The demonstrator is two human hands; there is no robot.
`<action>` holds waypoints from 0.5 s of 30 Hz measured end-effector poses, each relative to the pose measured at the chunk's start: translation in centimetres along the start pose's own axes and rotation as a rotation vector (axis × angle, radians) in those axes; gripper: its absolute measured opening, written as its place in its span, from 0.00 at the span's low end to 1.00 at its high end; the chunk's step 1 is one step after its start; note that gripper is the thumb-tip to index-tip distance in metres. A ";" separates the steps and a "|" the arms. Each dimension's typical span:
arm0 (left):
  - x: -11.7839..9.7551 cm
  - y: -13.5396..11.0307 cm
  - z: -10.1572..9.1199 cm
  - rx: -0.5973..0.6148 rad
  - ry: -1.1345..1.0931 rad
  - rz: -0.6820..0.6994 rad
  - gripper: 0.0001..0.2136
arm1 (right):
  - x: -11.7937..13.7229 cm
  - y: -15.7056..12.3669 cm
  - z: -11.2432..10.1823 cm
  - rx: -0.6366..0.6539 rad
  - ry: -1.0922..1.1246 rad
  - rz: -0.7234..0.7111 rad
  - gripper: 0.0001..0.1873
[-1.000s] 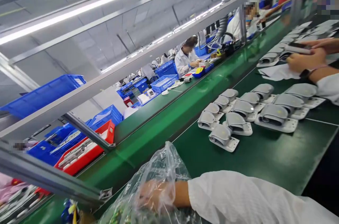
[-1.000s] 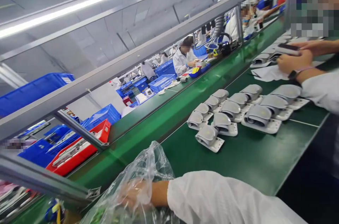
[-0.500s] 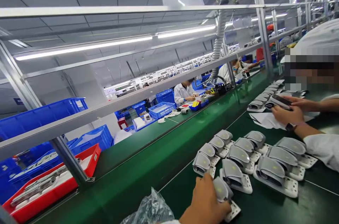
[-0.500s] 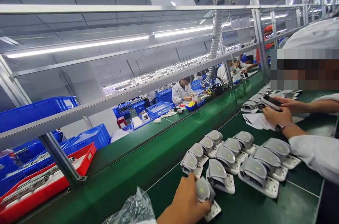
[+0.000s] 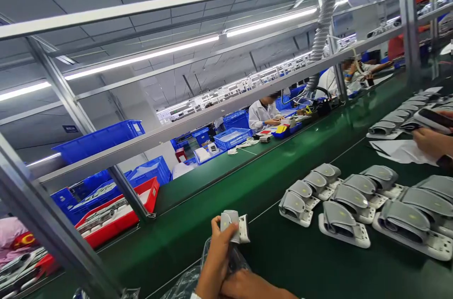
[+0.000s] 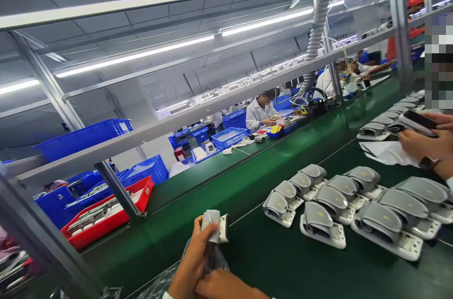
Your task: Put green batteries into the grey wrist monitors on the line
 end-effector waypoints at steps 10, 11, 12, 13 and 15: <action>1.1 -0.7 -3.6 0.048 0.216 0.209 0.33 | -7.5 -2.4 -8.7 -0.511 0.457 0.208 0.24; 1.3 -1.0 -3.1 0.067 0.262 0.218 0.32 | -8.5 -3.0 -9.2 -0.585 0.383 0.240 0.24; 1.6 -1.1 -2.6 0.080 0.300 0.220 0.31 | -9.3 -3.7 -9.5 -0.646 0.310 0.272 0.23; 1.9 -1.2 -2.3 0.086 0.329 0.215 0.30 | -9.9 -4.3 -9.6 -0.691 0.249 0.307 0.23; 2.4 -1.1 -2.2 0.080 0.361 0.204 0.28 | -10.8 -5.2 -9.5 -0.724 0.170 0.374 0.21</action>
Point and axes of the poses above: each hand's wrist, its own y-axis towards the middle knuckle, its own z-axis out of the palm, x = y × z, the point moved 10 cm from there along y, towards the middle knuckle, and after that the axes turned 6 degrees about x, right-handed, at the moved point
